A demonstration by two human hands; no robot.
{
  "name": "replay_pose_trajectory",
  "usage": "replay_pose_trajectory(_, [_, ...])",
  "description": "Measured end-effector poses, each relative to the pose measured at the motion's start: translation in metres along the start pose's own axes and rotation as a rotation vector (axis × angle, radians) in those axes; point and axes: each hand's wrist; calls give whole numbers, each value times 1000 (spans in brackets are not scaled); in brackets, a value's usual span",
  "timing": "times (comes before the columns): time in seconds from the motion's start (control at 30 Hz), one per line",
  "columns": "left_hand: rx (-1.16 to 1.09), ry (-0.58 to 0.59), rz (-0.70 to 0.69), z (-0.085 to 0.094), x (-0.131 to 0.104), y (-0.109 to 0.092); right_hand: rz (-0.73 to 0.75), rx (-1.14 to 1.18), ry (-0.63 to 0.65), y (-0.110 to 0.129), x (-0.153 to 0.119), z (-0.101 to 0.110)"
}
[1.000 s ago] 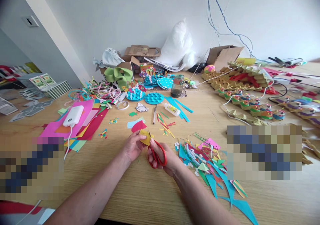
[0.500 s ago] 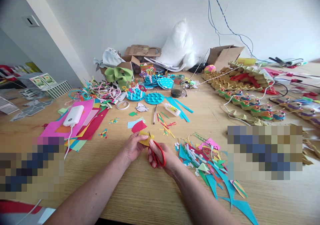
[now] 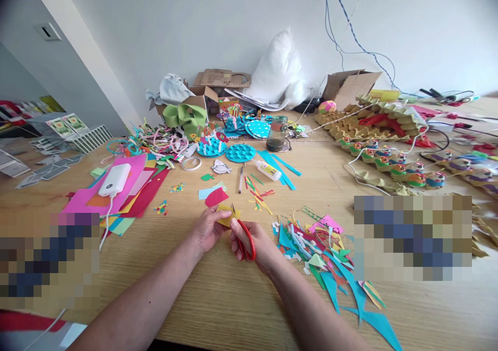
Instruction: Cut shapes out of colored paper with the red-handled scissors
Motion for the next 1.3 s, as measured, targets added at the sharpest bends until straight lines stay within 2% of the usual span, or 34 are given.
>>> replay_pose_trajectory(1.1, [-10, -2, -2, 1, 0, 1, 21, -18, -46, -4, 3, 0])
replay_pose_trajectory(1.3, [-51, -45, 0, 0, 0, 0, 48, -30, -39, -4, 2, 0])
Point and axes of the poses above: each hand's wrist, its own x-axis towards the middle knuckle, its own z-axis out of the back of the hand, y = z × x, and after that the axes turned 8 degrees about -y, right-handed
